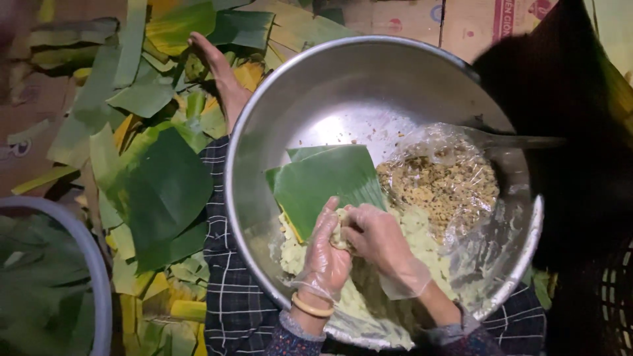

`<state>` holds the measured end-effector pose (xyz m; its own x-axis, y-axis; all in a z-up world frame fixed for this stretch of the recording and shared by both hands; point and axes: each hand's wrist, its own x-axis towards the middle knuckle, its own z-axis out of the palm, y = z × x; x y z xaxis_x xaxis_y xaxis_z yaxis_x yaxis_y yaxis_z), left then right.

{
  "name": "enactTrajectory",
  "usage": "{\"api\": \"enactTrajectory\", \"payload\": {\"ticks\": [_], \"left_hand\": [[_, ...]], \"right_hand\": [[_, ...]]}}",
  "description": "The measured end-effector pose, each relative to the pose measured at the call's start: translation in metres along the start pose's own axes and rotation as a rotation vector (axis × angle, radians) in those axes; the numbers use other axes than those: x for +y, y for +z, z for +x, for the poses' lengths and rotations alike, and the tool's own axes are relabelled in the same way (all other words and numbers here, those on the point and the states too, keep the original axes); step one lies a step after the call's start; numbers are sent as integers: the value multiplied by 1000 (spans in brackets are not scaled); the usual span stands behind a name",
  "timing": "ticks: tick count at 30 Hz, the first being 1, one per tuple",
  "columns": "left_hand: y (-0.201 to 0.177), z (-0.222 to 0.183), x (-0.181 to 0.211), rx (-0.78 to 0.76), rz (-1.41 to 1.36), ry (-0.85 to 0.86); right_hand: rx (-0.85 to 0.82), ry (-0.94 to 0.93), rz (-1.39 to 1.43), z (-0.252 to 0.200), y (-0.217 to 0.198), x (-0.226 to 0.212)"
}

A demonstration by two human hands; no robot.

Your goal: Kneading a large mass of dough and preparing banana leaves for food wrapping in a metal bowl on the floor.

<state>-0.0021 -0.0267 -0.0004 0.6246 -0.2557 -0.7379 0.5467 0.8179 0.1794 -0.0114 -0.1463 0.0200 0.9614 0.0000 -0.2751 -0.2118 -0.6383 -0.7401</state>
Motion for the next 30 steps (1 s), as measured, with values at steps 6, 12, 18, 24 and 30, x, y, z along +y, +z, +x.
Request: {"api": "enactTrajectory", "payload": {"ticks": [6, 12, 18, 24, 30], "left_hand": [[26, -34, 12, -195, 29, -32], [49, -61, 20, -287, 406, 140], [22, -37, 14, -244, 136, -23], [14, -26, 17, -155, -90, -50], [7, -20, 4, -275, 109, 105]], "right_hand": [[32, 159, 838, -38, -13, -72], [264, 149, 1043, -34, 20, -54], [241, -173, 634, -40, 32, -44], [128, -89, 642, -47, -7, -50], [184, 349, 709, -53, 0, -54]]}}
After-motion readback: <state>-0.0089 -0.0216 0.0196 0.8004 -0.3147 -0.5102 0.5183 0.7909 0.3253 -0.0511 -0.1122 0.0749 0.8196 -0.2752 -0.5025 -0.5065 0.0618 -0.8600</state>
